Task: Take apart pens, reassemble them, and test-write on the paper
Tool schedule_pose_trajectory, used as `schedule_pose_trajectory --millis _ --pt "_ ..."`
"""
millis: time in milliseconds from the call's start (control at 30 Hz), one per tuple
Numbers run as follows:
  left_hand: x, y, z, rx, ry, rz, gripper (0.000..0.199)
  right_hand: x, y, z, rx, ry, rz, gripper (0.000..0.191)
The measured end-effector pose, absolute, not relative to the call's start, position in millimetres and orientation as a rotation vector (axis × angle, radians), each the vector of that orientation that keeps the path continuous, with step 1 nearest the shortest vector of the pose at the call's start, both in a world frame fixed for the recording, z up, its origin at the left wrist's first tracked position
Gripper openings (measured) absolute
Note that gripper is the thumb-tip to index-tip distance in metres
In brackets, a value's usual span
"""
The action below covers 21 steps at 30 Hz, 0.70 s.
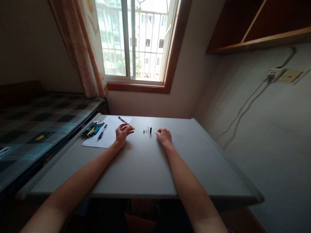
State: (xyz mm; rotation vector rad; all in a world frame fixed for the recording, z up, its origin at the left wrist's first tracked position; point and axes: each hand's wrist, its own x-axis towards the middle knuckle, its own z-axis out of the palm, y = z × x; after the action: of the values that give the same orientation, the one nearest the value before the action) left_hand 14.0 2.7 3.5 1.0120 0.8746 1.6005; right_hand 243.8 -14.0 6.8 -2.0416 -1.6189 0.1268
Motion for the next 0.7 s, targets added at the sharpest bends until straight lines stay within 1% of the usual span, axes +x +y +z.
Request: schedule_pose_trajectory --millis 233,333,533,700 --pt "13.7 3.4 3.0 1.002 0.873 1.616 0.033 243.9 -14.8 5.3 -2.106 -1.697 0.063 0.020" --pt "13.9 3.3 3.0 1.003 0.877 1.612 0.034 244.1 -14.1 3.4 -2.051 -1.729 0.023 0.023" --pt "13.6 3.4 2.2 1.017 0.884 1.605 0.034 244.0 -11.1 -0.2 -1.973 -1.849 0.043 0.020" --pt "13.1 3.7 1.3 1.022 0.872 1.600 0.034 244.0 -7.6 -1.4 -1.882 -1.814 0.055 0.018"
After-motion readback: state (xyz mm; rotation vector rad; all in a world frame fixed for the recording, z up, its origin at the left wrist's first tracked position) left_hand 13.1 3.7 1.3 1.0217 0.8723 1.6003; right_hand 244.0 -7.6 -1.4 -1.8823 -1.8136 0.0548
